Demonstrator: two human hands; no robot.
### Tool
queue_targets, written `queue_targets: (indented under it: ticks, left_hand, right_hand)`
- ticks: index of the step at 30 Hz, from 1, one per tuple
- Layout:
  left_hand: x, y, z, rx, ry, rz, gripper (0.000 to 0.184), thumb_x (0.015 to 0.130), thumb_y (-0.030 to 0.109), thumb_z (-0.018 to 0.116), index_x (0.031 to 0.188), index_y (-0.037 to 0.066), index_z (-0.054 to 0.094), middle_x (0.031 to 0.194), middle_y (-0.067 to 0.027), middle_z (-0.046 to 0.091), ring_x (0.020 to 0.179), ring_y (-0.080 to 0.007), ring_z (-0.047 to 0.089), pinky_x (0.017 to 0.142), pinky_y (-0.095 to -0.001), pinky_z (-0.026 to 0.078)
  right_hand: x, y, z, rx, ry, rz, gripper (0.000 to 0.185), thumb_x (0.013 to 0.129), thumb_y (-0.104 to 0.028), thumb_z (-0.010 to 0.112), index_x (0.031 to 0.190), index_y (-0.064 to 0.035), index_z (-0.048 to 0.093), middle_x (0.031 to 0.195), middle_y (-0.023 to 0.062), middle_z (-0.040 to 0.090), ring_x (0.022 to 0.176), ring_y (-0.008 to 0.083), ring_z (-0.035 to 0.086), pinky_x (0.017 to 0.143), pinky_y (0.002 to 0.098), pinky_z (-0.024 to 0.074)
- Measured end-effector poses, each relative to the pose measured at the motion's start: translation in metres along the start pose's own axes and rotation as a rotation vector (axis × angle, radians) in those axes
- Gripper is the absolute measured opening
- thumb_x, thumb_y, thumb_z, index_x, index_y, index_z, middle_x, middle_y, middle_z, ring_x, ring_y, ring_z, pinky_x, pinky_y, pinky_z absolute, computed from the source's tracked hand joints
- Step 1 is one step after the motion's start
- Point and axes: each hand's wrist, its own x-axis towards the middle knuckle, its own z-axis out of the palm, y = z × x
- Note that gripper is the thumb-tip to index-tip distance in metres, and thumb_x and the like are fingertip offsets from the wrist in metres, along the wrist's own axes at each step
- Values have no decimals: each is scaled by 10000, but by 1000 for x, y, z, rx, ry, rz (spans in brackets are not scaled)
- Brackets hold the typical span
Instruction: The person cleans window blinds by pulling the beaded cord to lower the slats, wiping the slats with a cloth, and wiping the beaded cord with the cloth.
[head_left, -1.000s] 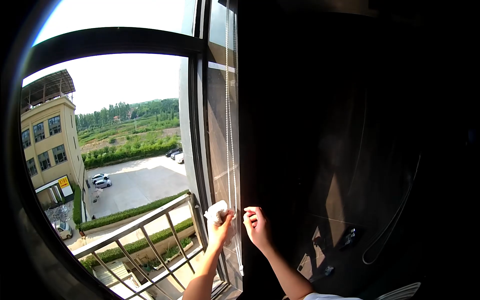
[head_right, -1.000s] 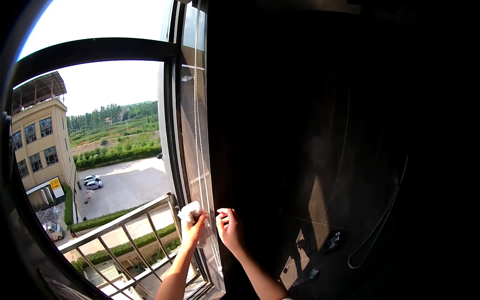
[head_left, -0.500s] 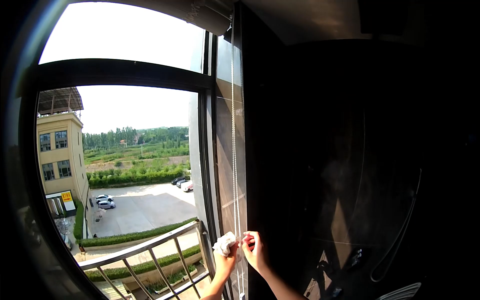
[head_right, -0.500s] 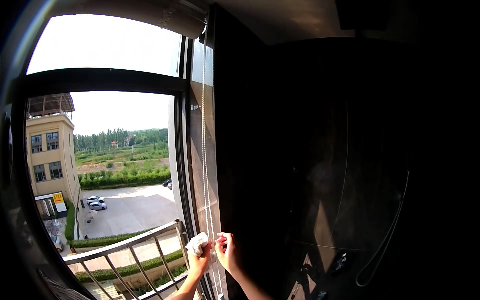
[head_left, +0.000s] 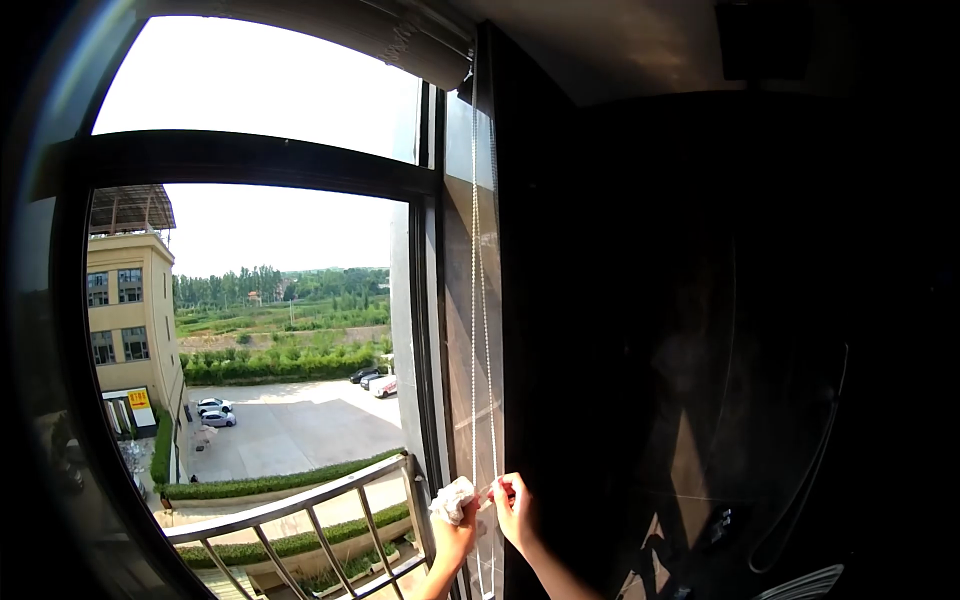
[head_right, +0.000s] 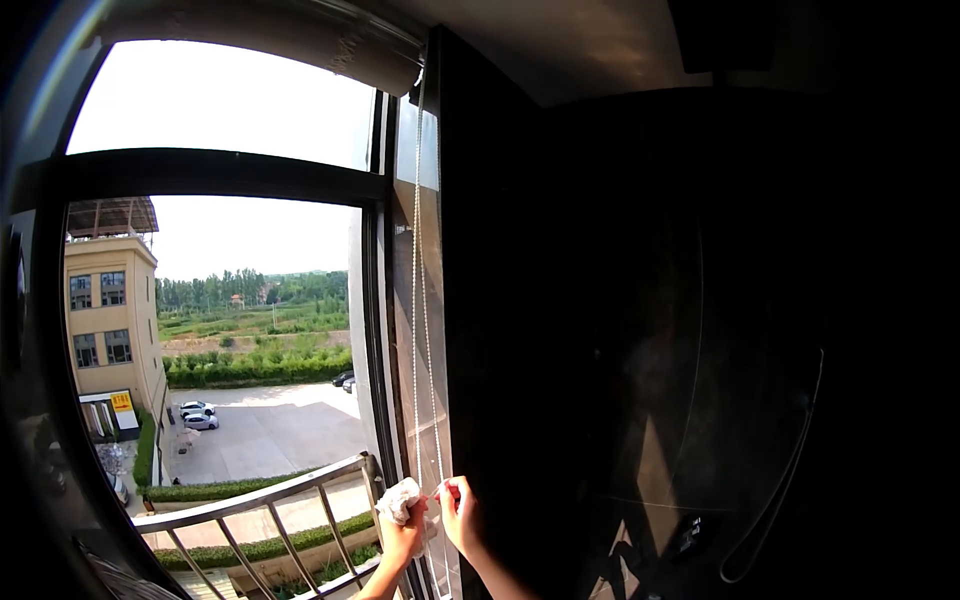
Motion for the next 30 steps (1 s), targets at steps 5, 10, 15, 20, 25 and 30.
queue_targets:
  ticks: [5, 10, 15, 20, 25, 30]
  left_hand:
    - [2, 11, -6, -47, 59, -59, 79, 986, 67, 721, 994, -11, 730, 792, -83, 710, 723, -151, 673, 691, -304, 530]
    - [8, 22, -10, -132, 47, -175, 135, 979, 92, 752, 1070, -5, 771, 875, -62, 761, 773, -141, 699, 719, -296, 539]
    - [6, 16, -2, -109, 1, -149, 135, 961, 91, 773, 1045, -14, 763, 885, -88, 776, 801, -117, 711, 725, -295, 546]
    - [6, 43, 8, -105, 47, -82, 133, 942, 90, 794, 1019, -9, 752, 839, -92, 730, 724, -130, 650, 679, -296, 524]
    - [10, 71, 6, 60, -71, 34, 207, 889, 63, 830, 1058, -13, 737, 906, -159, 717, 845, -312, 704, 787, -343, 551]
    - [1, 66, 7, 93, -76, 62, 229, 891, 77, 836, 1089, 8, 746, 985, -166, 735, 874, -335, 728, 798, -356, 561]
  right_hand:
    - [-13, -10, -12, -49, 40, -51, 129, 1098, -148, 602, 1080, -21, 614, 840, 45, 689, 789, 134, 689, 730, 280, 552]
    - [-46, 37, -8, 55, 13, 27, 97, 1063, -82, 653, 1012, -2, 632, 817, 47, 674, 754, 115, 687, 714, 267, 549]
    - [-66, 43, -13, 97, 28, 84, 102, 1073, -75, 636, 1008, 2, 618, 807, 49, 656, 786, 127, 696, 735, 272, 547]
    - [-96, 125, -10, 117, 74, 119, 76, 977, -111, 675, 1025, -52, 677, 1024, 67, 719, 879, 277, 653, 854, 395, 522]
    - [-129, 130, -11, -462, 30, 46, 56, 992, -32, 611, 966, -46, 658, 927, 118, 642, 865, 207, 665, 789, 367, 525]
    - [-151, 123, -17, 743, 238, 764, 148, 919, 75, 612, 958, -64, 647, 852, 44, 561, 715, 146, 535, 608, 294, 426]
